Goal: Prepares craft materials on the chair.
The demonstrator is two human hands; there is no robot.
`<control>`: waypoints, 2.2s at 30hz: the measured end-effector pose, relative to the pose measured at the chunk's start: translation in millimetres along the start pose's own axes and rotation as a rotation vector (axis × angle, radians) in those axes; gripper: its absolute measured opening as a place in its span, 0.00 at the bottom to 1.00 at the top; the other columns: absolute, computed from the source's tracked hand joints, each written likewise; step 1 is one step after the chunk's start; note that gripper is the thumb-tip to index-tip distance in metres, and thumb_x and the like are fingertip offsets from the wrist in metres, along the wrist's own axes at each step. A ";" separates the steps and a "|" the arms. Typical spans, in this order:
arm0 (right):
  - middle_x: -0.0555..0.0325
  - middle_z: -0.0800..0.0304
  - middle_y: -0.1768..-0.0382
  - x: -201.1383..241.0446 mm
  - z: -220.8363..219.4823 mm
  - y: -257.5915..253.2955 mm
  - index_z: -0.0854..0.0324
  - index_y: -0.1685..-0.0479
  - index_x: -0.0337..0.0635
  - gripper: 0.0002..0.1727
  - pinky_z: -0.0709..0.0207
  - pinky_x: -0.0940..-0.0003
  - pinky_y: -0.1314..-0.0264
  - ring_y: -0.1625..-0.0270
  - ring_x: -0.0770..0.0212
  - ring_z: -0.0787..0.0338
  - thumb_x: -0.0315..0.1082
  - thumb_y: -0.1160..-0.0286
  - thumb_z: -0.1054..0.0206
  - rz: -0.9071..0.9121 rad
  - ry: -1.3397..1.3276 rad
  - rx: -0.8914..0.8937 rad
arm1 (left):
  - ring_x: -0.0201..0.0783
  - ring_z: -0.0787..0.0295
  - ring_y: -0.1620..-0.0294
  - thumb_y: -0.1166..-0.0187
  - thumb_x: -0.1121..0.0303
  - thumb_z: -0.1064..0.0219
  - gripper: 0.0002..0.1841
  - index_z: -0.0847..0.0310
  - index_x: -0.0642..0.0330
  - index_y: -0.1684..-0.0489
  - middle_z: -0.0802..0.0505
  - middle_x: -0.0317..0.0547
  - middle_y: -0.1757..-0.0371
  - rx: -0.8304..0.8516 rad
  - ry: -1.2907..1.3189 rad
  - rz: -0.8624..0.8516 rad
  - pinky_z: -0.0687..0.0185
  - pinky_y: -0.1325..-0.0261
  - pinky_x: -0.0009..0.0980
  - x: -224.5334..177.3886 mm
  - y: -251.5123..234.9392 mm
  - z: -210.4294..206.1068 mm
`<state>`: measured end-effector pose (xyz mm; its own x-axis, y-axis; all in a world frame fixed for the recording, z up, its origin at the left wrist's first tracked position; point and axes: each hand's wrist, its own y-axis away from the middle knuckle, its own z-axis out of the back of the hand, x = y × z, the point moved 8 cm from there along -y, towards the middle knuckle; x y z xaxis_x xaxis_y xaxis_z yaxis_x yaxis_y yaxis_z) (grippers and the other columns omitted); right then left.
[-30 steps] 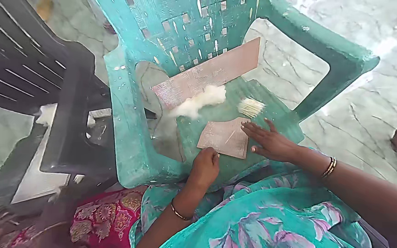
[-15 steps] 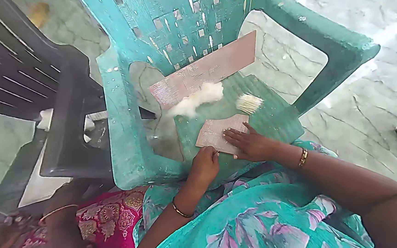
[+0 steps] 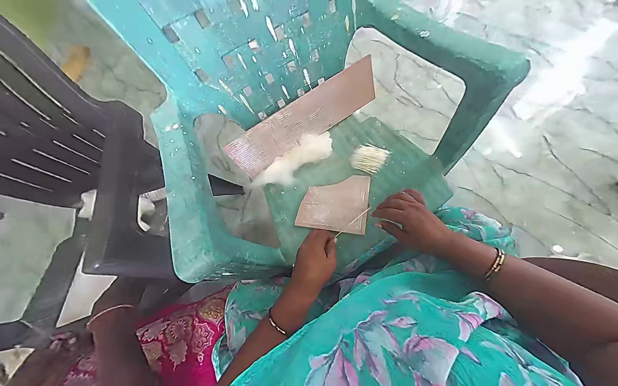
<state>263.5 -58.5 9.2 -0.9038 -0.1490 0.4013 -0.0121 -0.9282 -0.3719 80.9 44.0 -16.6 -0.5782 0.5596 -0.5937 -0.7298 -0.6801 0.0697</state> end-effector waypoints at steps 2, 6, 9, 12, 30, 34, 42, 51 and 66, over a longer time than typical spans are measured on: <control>0.55 0.06 0.46 5.3 -2.9 -5.7 0.08 0.47 0.48 0.13 0.28 0.36 0.28 0.35 0.48 0.11 0.39 0.22 0.33 0.011 0.014 -0.028 | 0.48 0.09 0.56 0.16 0.67 0.38 0.13 0.11 0.69 0.55 0.08 0.57 0.57 -0.076 -0.026 -0.081 0.12 0.47 0.43 -6.6 6.8 1.9; 0.54 0.06 0.43 11.6 -8.1 -4.8 0.09 0.45 0.48 0.12 0.30 0.34 0.26 0.31 0.48 0.13 0.37 0.18 0.34 0.037 0.038 0.011 | 0.53 0.07 0.59 0.18 0.66 0.37 0.14 0.10 0.69 0.60 0.07 0.58 0.62 -0.189 -0.123 -0.249 0.10 0.52 0.49 -21.9 17.0 -7.7; 0.56 0.06 0.51 18.3 -12.0 -3.3 0.08 0.57 0.48 0.06 0.29 0.35 0.28 0.35 0.48 0.11 0.31 0.24 0.31 0.115 0.084 -0.022 | 0.54 0.07 0.63 0.21 0.65 0.38 0.15 0.10 0.69 0.63 0.08 0.57 0.66 -0.246 -0.164 -0.324 0.10 0.56 0.51 -24.7 21.6 -10.9; 0.58 0.06 0.57 19.5 -14.5 -0.6 0.08 0.62 0.49 0.04 0.28 0.38 0.28 0.38 0.51 0.11 0.32 0.25 0.29 0.168 0.095 -0.032 | 0.61 0.07 0.59 0.20 0.70 0.36 0.13 0.10 0.73 0.61 0.07 0.63 0.64 -0.178 -0.168 -0.336 0.12 0.52 0.56 -35.0 24.8 -8.7; 0.52 0.06 0.49 -2.2 16.4 3.8 0.10 0.53 0.44 0.11 0.34 0.32 0.24 0.33 0.46 0.12 0.30 0.18 0.40 -0.033 0.009 -0.033 | 0.45 0.08 0.63 0.20 0.64 0.42 0.15 0.09 0.63 0.63 0.08 0.49 0.65 -0.363 -0.300 -0.327 0.10 0.58 0.40 -18.8 46.0 38.6; 0.47 0.08 0.43 -47.4 40.4 -14.6 0.10 0.46 0.43 0.13 0.39 0.35 0.22 0.29 0.43 0.18 0.36 0.14 0.39 -0.402 -0.153 0.015 | 0.45 0.08 0.64 0.19 0.62 0.42 0.17 0.09 0.64 0.61 0.07 0.50 0.64 -0.396 -0.310 -0.238 0.10 0.59 0.41 14.8 66.3 48.4; 0.46 0.08 0.48 -110.6 25.0 -107.6 0.10 0.51 0.43 0.13 0.34 0.35 0.33 0.34 0.41 0.17 0.36 0.15 0.40 -0.504 0.080 -0.063 | 0.44 0.06 0.63 0.20 0.61 0.41 0.16 0.08 0.63 0.61 0.06 0.50 0.63 -0.410 -0.273 -0.198 0.09 0.58 0.40 56.5 87.4 25.6; 0.41 0.09 0.40 -158.1 13.5 -105.0 0.09 0.43 0.42 0.17 0.35 0.27 0.30 0.28 0.35 0.19 0.38 0.11 0.43 -0.692 -0.136 -0.101 | 0.41 0.07 0.62 0.21 0.62 0.39 0.15 0.08 0.62 0.61 0.06 0.48 0.63 -0.371 -0.204 -0.156 0.10 0.56 0.35 60.5 77.5 21.2; 0.43 0.11 0.35 79.0 -8.3 -5.5 0.17 0.28 0.42 0.22 0.36 0.35 0.24 0.27 0.41 0.18 0.45 0.12 0.39 -0.013 -0.258 0.357 | 0.56 0.04 0.59 0.21 0.69 0.36 0.11 0.09 0.66 0.62 0.05 0.57 0.62 -0.212 -0.397 -0.437 0.08 0.56 0.51 -41.2 65.2 23.2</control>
<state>188.6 -62.3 36.0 -0.7676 -0.1743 0.6168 0.1663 -0.9835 -0.0710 48.7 -12.5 31.0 -0.3640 0.9127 -0.1859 -0.8648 -0.4053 -0.2965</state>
